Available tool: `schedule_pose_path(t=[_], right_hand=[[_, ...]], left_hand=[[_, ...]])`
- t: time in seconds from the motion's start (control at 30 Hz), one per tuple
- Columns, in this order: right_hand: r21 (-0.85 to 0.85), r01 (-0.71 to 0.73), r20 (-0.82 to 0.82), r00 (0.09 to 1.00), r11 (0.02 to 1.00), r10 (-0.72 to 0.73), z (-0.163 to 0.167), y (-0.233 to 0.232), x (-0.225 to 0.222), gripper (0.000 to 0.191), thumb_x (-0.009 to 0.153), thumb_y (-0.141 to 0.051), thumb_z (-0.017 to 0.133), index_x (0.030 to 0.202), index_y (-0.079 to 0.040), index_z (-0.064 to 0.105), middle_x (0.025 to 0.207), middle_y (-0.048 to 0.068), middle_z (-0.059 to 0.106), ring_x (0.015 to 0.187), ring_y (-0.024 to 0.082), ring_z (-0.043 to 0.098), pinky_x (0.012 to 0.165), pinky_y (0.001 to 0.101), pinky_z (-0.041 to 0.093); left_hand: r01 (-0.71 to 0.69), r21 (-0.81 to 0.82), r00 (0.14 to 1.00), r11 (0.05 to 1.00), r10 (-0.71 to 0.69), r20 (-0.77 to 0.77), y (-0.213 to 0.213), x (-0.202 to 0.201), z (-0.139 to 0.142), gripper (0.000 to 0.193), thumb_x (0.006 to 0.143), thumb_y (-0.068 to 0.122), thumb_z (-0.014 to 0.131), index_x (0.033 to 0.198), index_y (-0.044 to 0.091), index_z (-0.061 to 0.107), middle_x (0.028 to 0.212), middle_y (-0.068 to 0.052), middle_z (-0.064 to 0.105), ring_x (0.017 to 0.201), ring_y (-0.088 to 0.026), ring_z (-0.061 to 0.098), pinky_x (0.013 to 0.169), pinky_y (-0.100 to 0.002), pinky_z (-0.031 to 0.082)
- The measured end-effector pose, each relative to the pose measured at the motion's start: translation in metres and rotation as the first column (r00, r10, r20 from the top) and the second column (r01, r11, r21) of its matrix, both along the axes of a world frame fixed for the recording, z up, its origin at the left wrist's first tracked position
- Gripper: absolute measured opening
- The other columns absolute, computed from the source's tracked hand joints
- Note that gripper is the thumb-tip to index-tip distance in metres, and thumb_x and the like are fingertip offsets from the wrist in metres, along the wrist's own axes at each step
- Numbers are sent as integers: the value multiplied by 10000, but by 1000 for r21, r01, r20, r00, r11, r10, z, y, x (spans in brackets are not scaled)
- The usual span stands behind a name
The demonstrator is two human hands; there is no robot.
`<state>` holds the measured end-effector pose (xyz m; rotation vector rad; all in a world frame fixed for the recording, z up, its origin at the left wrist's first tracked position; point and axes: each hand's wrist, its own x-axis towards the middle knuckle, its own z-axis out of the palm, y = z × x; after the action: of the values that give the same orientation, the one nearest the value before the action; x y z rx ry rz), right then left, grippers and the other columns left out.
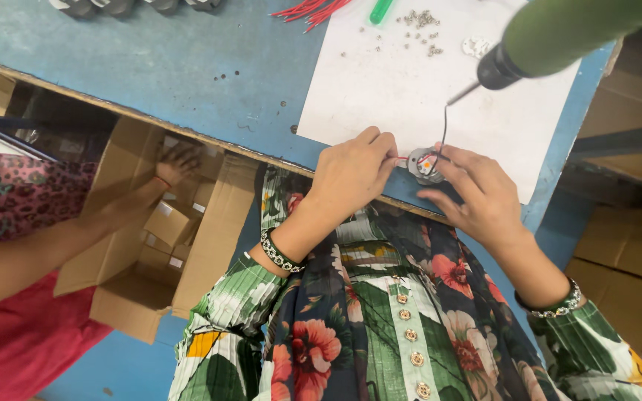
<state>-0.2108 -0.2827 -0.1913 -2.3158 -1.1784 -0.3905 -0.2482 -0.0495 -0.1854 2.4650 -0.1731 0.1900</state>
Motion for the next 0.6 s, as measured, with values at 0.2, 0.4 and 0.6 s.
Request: schedule_pose_path(t=[0.2,0.4,0.6], right_hand=[[-22,18,33,999,1000,-17,-5,5,2,492,796,-214,916,1214,-62,707,1242,104,667,973,274,659,830,395,554],[-47,19,19,1000,999,-19,-5,7,5,486,797,-186,917,1214,-61,701,1240,100,642,941,278,644,808,399,547],[-57,-11,-34,999,998,9,2,7,7,469,792,-197,914,1208,-95,722,1208,100,637,900,260,637,743,389,549]], left_hand=[[9,-17,999,1000,-9,-37,3,0,2,110,926,233,692,936,139,635,877,-48,619,751,-299,677,613,-424,515],[63,-25,998,998,-63,-17,8,-1,3,136,931,219,688,930,101,621,882,-84,594,755,-315,672,613,-445,507],[122,30,991,992,-120,-60,16,2,6,153,921,201,691,922,76,603,875,-101,591,753,-329,678,602,-452,504]])
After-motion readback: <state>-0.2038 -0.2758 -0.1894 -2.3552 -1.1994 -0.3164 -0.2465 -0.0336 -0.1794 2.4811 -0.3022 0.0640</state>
